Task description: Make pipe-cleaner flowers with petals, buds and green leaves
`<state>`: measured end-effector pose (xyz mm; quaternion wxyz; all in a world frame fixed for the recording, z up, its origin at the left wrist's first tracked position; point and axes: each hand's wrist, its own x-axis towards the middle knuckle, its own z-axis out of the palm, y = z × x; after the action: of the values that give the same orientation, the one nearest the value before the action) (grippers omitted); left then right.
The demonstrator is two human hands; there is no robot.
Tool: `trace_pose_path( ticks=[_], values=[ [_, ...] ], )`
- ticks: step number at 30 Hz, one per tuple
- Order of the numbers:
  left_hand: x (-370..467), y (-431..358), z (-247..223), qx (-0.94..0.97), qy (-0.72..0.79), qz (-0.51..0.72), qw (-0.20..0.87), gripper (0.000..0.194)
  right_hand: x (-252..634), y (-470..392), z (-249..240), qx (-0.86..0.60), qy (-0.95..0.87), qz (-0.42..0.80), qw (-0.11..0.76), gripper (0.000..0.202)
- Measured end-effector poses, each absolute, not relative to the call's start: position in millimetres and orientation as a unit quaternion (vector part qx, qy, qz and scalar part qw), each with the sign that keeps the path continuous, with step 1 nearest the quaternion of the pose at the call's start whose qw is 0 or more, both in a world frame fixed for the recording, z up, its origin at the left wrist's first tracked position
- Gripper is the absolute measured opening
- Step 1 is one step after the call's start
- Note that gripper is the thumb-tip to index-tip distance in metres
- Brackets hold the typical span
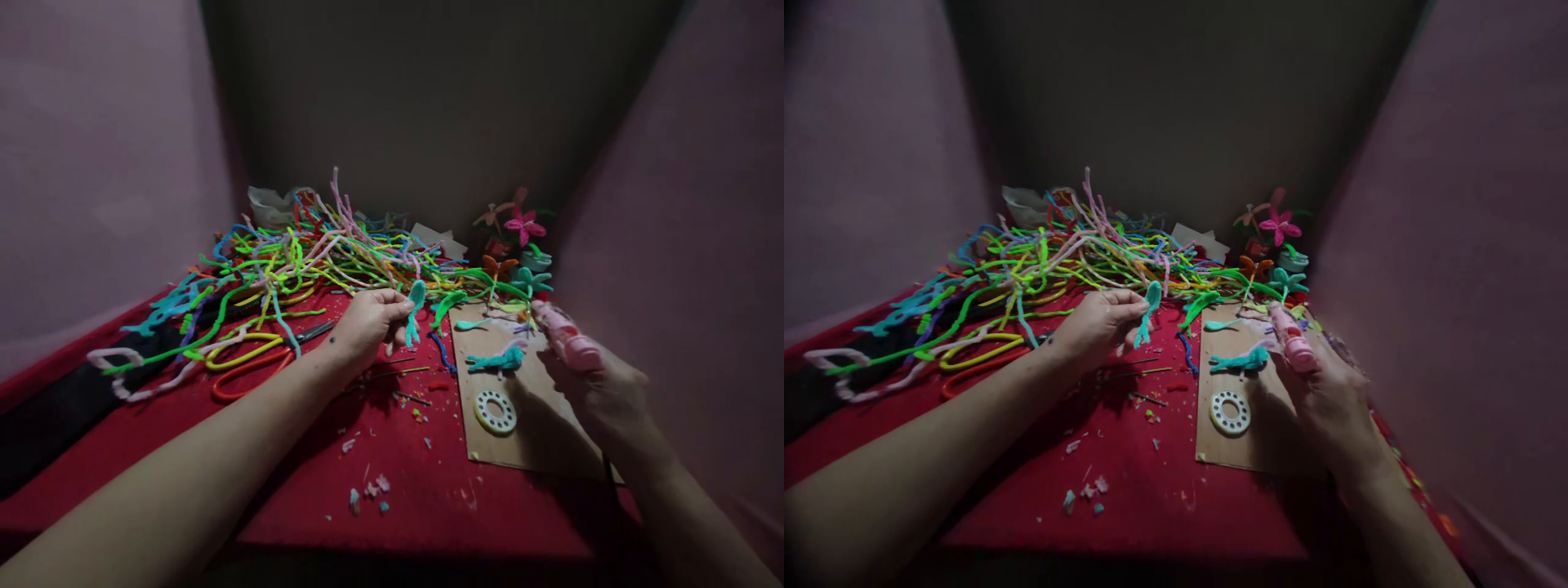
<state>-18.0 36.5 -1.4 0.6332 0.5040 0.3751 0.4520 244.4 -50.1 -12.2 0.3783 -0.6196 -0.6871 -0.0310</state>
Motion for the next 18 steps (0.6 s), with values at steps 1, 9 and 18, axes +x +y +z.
trace_pose_path(
  ticks=[1,9,18],
  values=[
    [-18.1,36.7,-1.8,0.506,0.374,0.453,0.631,0.022,255.9,-52.2,-15.3,-0.659,-0.672,-0.09,0.325,0.046],
    [-18.8,37.9,-4.6,0.52,0.361,0.455,0.626,0.016,320.1,-63.8,-41.0,-0.759,-0.639,-0.112,0.062,0.037],
    [-18.8,38.3,-5.0,0.523,0.355,0.456,0.626,0.016,273.5,-63.2,-18.3,-0.695,-0.68,-0.195,0.128,0.03]
  ],
)
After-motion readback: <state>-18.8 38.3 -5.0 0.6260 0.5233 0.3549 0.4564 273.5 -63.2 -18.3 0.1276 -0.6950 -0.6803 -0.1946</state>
